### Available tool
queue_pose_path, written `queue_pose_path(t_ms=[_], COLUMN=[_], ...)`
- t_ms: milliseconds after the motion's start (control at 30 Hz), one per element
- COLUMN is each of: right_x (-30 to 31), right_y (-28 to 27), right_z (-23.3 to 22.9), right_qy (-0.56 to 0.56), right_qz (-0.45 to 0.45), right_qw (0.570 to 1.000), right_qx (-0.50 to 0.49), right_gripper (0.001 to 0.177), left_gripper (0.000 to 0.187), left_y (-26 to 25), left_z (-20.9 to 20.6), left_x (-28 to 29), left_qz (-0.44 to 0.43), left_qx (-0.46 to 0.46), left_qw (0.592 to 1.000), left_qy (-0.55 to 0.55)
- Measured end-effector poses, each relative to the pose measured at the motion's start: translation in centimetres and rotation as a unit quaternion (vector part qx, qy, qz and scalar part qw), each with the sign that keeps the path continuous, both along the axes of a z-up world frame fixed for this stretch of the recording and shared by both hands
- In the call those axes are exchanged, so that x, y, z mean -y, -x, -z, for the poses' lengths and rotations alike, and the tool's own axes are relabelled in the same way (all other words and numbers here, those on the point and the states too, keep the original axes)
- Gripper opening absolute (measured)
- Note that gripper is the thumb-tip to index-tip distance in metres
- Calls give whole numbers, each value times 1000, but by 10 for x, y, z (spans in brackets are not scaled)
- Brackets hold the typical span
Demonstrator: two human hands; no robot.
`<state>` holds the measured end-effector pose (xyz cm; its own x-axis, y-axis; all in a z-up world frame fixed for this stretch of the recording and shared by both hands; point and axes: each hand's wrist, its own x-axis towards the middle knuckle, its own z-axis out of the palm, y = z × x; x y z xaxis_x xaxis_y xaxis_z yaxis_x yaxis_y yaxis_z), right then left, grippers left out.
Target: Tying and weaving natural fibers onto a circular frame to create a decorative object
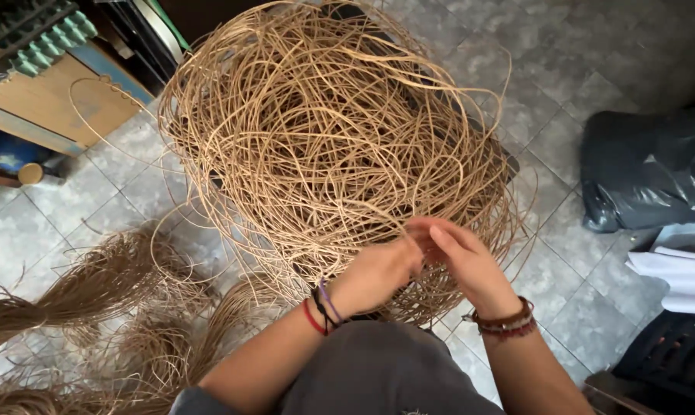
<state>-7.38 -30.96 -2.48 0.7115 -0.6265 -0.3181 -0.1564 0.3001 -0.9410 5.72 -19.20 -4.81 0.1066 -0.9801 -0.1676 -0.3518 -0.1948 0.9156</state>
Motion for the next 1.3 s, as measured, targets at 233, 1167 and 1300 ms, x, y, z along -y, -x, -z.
queue_pose_path(t_ms=[233, 1167, 1300], right_x=[2, 0, 8], right_y=[-27, 62, 100], right_z=[-7, 60, 110], right_qy=[-157, 325, 292], right_qz=[-53, -71, 96], right_qw=[983, 920, 919], right_qx=[78, -207, -245], right_gripper=[44, 17, 12], left_gripper=[40, 48, 39], left_y=[-9, -67, -42], left_z=[-4, 6, 15], left_x=[-12, -6, -11], left_qz=[87, -242, -269], left_qx=[227, 209, 429], left_qw=[970, 945, 858], left_qy=[2, -74, 81])
